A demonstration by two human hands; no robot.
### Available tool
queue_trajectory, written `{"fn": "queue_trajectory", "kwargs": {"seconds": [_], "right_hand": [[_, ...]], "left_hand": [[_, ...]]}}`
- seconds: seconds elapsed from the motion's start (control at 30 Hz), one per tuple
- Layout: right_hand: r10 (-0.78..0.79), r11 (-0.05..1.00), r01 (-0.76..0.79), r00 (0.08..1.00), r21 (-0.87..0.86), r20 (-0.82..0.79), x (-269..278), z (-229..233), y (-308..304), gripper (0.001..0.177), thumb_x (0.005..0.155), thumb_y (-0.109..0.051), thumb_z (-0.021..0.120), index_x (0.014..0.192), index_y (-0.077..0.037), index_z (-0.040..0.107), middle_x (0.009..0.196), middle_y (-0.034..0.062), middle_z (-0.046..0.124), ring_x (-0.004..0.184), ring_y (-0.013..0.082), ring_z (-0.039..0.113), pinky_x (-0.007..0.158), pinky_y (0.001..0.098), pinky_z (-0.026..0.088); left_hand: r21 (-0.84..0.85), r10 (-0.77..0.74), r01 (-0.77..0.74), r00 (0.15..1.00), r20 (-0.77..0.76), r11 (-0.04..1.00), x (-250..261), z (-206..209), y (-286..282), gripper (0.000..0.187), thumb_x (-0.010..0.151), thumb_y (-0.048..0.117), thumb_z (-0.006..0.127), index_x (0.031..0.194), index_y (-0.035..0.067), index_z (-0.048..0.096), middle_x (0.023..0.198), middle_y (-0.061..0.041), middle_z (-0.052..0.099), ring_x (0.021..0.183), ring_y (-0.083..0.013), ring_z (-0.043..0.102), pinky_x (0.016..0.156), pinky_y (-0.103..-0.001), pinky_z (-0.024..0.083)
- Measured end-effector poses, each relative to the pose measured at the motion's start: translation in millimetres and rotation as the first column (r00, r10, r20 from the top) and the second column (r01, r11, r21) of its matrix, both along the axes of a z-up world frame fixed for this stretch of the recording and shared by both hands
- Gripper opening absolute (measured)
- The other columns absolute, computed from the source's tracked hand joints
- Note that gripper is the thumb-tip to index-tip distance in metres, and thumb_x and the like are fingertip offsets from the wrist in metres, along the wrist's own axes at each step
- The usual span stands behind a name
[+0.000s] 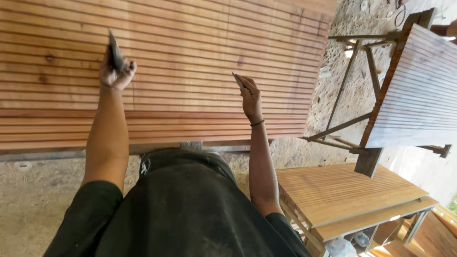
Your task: The person sands a large wooden tabletop using two sanding blocks held in both hands. They move the blocks back and forth along the wood grain, covering different sections of the surface. The person occasionally pauses to switch the sanding blocks between hands before resuming the sanding motion.
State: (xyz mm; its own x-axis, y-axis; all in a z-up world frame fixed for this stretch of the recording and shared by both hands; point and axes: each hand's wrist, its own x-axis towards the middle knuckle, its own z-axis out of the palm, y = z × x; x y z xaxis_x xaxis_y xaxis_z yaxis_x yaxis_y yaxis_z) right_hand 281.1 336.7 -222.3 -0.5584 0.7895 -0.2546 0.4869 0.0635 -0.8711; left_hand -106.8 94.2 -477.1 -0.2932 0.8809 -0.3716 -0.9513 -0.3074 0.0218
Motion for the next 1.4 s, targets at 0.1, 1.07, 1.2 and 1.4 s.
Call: {"fn": "queue_trajectory", "kwargs": {"seconds": [0.1,1.07,1.2,1.4], "right_hand": [[0.082,0.925,-0.161,0.969,0.345,0.232,0,-25,30,0.037,0.099,-0.006,0.056,0.132,-0.012,0.071,0.126,0.005,0.069,0.113,0.0217,0.067,0.092,0.0364,0.055],[0.032,0.677,-0.336,0.902,0.654,0.43,-36,-67,97,0.05,0.084,-0.007,0.07,0.133,-0.016,0.071,0.132,0.008,0.065,0.127,0.0324,0.059,0.102,0.0485,0.047],[0.072,0.688,-0.386,0.878,0.614,0.472,-21,-86,92,0.047,0.091,-0.009,0.071,0.137,-0.019,0.069,0.133,0.0079,0.065,0.129,0.0318,0.058,0.095,0.0472,0.048],[0.079,0.679,-0.38,0.888,0.628,0.452,-25,-89,96,0.049,0.086,-0.008,0.071,0.135,-0.017,0.069,0.134,0.0073,0.064,0.128,0.0314,0.057,0.096,0.0474,0.047]], "left_hand": [[-0.096,-0.107,0.106,0.994,-0.001,0.99,5,-19,-17,0.039,0.12,0.049,0.047,0.12,0.017,0.069,0.105,-0.005,0.073,0.092,-0.0256,0.069,0.102,-0.049,0.047],[0.006,-0.272,0.273,0.959,-0.086,0.962,7,26,0,0.052,0.102,0.049,0.066,0.14,0.013,0.064,0.138,-0.012,0.065,0.145,-0.0397,0.046,0.126,-0.066,0.032],[-0.131,-0.254,0.249,0.967,-0.022,0.96,4,29,-21,0.046,0.112,0.05,0.059,0.138,0.013,0.065,0.134,-0.011,0.065,0.149,-0.0384,0.047,0.13,-0.068,0.027],[-0.061,-0.286,0.281,0.951,-0.12,0.958,3,33,-16,0.036,0.112,0.049,0.058,0.13,0.02,0.067,0.135,-0.009,0.067,0.146,-0.0355,0.046,0.132,-0.069,0.024]]}}
